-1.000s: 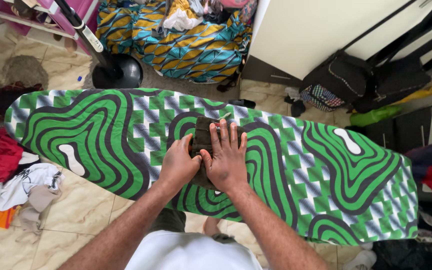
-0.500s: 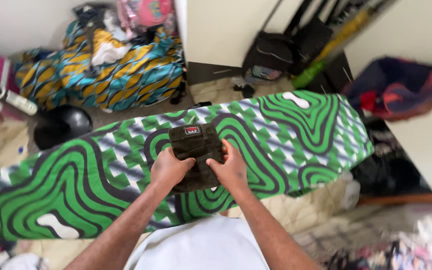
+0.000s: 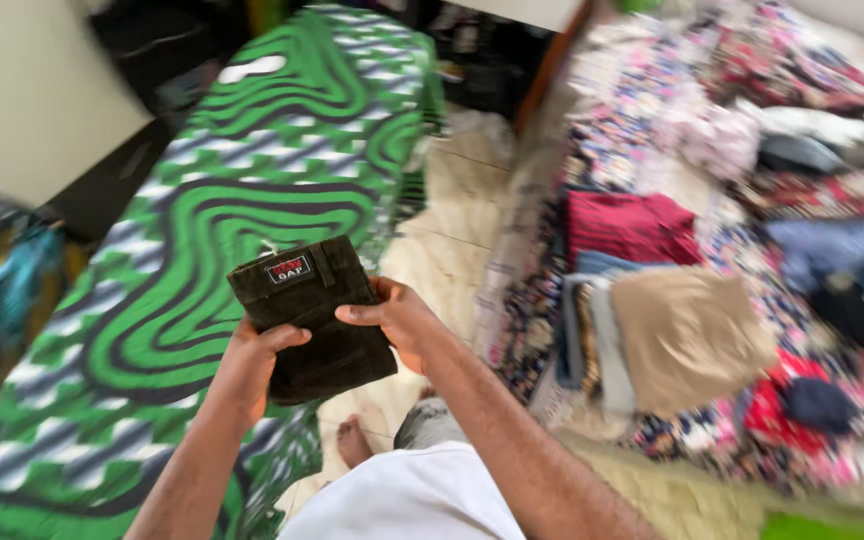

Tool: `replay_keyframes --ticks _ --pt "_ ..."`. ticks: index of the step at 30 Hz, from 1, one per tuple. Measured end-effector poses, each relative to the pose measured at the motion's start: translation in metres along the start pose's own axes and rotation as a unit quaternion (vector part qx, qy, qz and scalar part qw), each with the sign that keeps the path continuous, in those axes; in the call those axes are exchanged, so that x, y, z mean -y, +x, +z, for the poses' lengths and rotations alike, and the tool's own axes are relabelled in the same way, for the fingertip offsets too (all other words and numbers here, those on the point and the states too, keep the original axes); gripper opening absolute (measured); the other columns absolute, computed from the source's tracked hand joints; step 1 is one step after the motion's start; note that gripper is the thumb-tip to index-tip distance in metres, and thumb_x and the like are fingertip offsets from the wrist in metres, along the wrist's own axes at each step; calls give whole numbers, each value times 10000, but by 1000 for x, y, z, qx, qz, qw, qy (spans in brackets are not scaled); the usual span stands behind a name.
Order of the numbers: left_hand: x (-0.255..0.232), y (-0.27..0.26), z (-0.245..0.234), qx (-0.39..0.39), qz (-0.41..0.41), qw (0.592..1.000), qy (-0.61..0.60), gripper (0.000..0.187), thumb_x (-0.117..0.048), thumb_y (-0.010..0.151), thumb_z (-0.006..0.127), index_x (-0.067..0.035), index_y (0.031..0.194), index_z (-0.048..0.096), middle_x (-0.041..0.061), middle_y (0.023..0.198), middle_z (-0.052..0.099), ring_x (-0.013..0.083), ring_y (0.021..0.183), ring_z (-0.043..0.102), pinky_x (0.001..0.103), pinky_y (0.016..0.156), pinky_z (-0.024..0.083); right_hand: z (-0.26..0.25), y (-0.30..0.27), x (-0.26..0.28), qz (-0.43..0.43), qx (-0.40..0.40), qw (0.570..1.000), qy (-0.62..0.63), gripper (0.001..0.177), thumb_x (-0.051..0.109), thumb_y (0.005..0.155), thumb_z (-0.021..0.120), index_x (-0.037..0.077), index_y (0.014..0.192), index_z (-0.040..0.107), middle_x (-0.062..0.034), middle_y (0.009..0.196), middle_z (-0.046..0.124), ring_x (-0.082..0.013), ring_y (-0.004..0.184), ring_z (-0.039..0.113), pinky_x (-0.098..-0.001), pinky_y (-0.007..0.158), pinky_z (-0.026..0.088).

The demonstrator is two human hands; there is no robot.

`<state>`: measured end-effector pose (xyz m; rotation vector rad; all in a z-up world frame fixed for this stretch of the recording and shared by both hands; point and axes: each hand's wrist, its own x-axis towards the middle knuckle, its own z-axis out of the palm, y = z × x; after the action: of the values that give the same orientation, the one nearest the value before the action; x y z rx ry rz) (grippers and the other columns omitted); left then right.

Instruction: The person folds several items of clothing one by one on an ironing board. They handle a light blue shirt, a red patterned shirt, dark shorts, and green shorts, folding each neatly and placing them on a bed.

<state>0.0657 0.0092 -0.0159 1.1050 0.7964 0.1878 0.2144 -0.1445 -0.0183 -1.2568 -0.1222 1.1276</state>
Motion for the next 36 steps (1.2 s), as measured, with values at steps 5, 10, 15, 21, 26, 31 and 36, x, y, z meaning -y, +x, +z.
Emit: replay_keyframes --ticks 5,10,15,21,26,31,36 --pt "3 -25 97 140 -39 988 51 517 -233 753 806 -49 1219 673 89 1121 760 213 1041 716 406 932 555 -74 -102 16 -11 -89 994 70 617 155 769 826 11 1327 604 -105 1184 724 -217 1104 695 -379 962 536" --pt "42 -62 200 177 -76 978 83 389 -156 762 818 -42 1125 733 97 1021 784 225 884 741 411 804 606 -134 -196 8 -83 -176 979 69 567 235 790 838 58 1296 652 -60 1163 743 -165 1061 695 -358 924 544" --pt "104 -117 316 269 -60 960 58 366 -111 785 817 -26 1133 742 83 1035 786 205 886 734 378 804 605 -212 -295 -20 -178 -274 935 139 465 148 805 813 54 1237 670 -63 1115 765 -167 1000 718 -362 885 584" --pt "170 -199 431 288 -235 923 98 385 -303 835 730 -94 1157 734 95 1044 790 242 895 760 410 787 617 -312 -428 -47 -155 -298 934 121 440 179 853 787 -11 1233 674 -108 1083 759 -211 941 722 -390 817 610" --pt "240 -259 501 245 -206 939 123 394 -289 824 771 -69 1150 757 71 1033 797 227 901 746 409 782 599 -374 -520 -66 -33 -343 924 166 522 365 880 744 75 1299 630 -63 1136 757 -161 996 737 -350 823 612" --pt "288 -271 559 294 -153 930 156 410 -301 819 790 -56 1147 780 71 1015 807 197 887 736 373 782 571 -439 -554 -92 -83 -321 913 236 444 290 887 753 54 1251 657 -67 1068 767 -183 927 741 -368 795 616" --pt "319 -256 626 359 -260 866 230 405 -272 813 784 -138 1193 744 45 1075 807 166 963 745 349 875 549 -513 -571 -117 -158 -360 886 247 352 199 898 754 18 1195 701 -82 1017 789 -178 862 748 -364 767 617"
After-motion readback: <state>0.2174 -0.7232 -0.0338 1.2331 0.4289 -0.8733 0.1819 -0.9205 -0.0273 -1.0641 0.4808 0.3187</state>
